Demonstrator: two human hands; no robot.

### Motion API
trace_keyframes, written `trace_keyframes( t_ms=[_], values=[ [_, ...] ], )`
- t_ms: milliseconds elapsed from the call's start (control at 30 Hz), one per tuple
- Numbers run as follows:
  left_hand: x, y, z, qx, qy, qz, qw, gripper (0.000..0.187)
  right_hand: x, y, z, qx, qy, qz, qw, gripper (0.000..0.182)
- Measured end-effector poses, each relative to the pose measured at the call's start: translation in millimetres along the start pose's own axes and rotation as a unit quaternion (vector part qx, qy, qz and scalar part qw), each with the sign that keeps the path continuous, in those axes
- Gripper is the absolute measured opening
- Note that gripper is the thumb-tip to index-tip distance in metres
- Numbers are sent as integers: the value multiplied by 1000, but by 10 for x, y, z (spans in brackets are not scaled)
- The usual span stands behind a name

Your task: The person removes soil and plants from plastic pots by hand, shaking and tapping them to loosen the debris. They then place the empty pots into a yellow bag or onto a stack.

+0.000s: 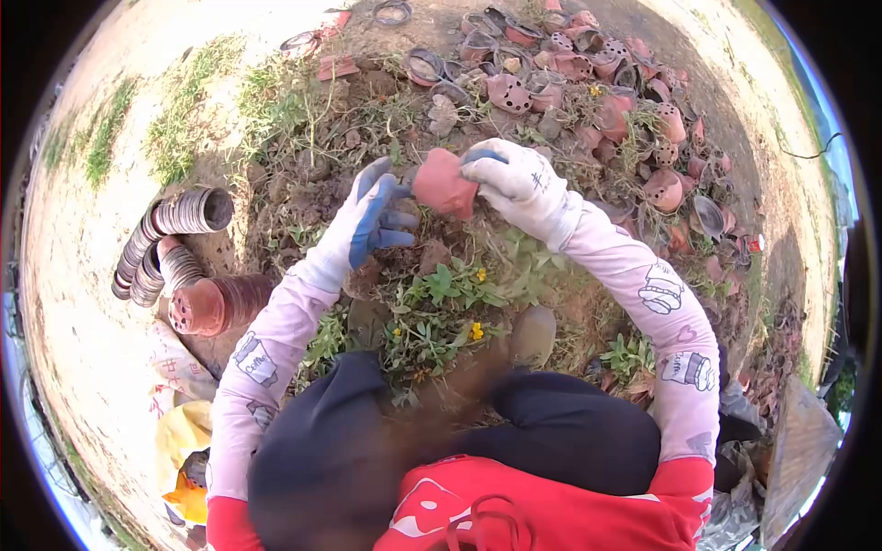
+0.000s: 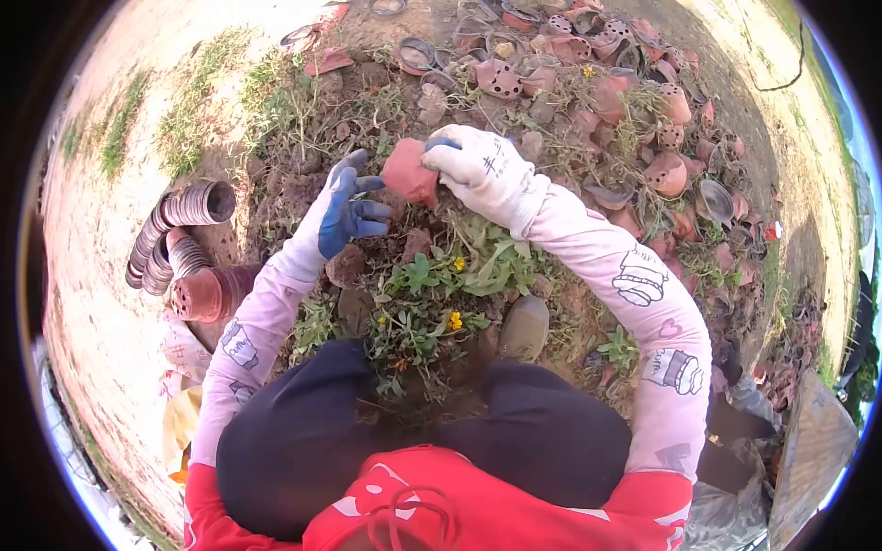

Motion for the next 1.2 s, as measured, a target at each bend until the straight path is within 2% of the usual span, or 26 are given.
trace_keyframes(
  t_ms=[67,100,133,167,200,267,300,333,400,433,467,533,567,667,733,800,933,1000,1133,1200],
  values=[
    [34,-62,-158,-30,28,-21,999,58,177,-306,-248,30,47,-19,998,30],
    [93,46,-294,-63,23,-85,994,55,220,-367,-342,37,41,-14,998,29],
    [143,66,-385,-133,-2,-74,988,51,255,-409,-394,44,35,-9,998,28],
    [116,184,-443,-137,-5,-86,987,50,234,-492,-334,74,6,-37,997,42],
    [33,239,-441,-143,-6,-98,985,49,221,-509,-376,77,7,-37,996,42],
    [-66,345,-443,-115,-30,-62,991,51,129,-522,-330,62,-207,-23,976,64],
    [-111,377,-405,-85,-57,-29,994,52,26,-635,-238,98,-261,-76,957,82],
    [-171,313,-345,-88,-61,-28,994,52,5,-674,-225,96,-258,-79,958,82],
    [-255,204,-242,-89,-93,7,992,63,-132,-835,-213,306,-402,-162,847,75],
    [-222,244,-263,-92,-84,-11,992,75,-119,-828,-276,320,-393,-149,849,61],
    [-222,258,-249,-94,-86,-11,992,75,-127,-833,-248,319,-392,-152,849,61],
    [-251,196,-207,-70,-51,-75,993,76,-126,-907,-285,421,-413,-244,770,43],
    [-299,187,-206,-30,-36,-74,996,75,-152,-893,-327,397,-411,-263,777,28],
    [-226,341,-314,33,14,-90,995,76,-7,-763,-530,332,-404,-292,801,25],
    [-192,349,-324,102,-48,-55,992,73,-1,-733,-546,332,-399,-283,806,21],
    [-184,387,-251,207,-185,-6,961,60,-55,-787,-501,368,-400,-276,793,20],
    [-244,358,-302,132,-202,41,970,47,-110,-835,-490,378,-386,-272,796,21],
    [-246,394,-338,51,-129,83,987,38,-143,-834,-485,414,-413,-246,773,24],
    [-220,454,-328,11,-79,125,989,39,-166,-806,-470,469,-433,-212,740,29],
    [-212,474,-376,-51,-27,78,995,35,-191,-788,-458,486,-439,-184,733,32]
  ],
)
Point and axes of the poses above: each hand's wrist, its own x-axis towards the middle knuckle, its own y-axis out of the back of the hand, z = x × y, the point moved 4 cm from there along x, towards the middle knuckle, and after that the axes turned 1 degree about y, right-handed, at the moved point
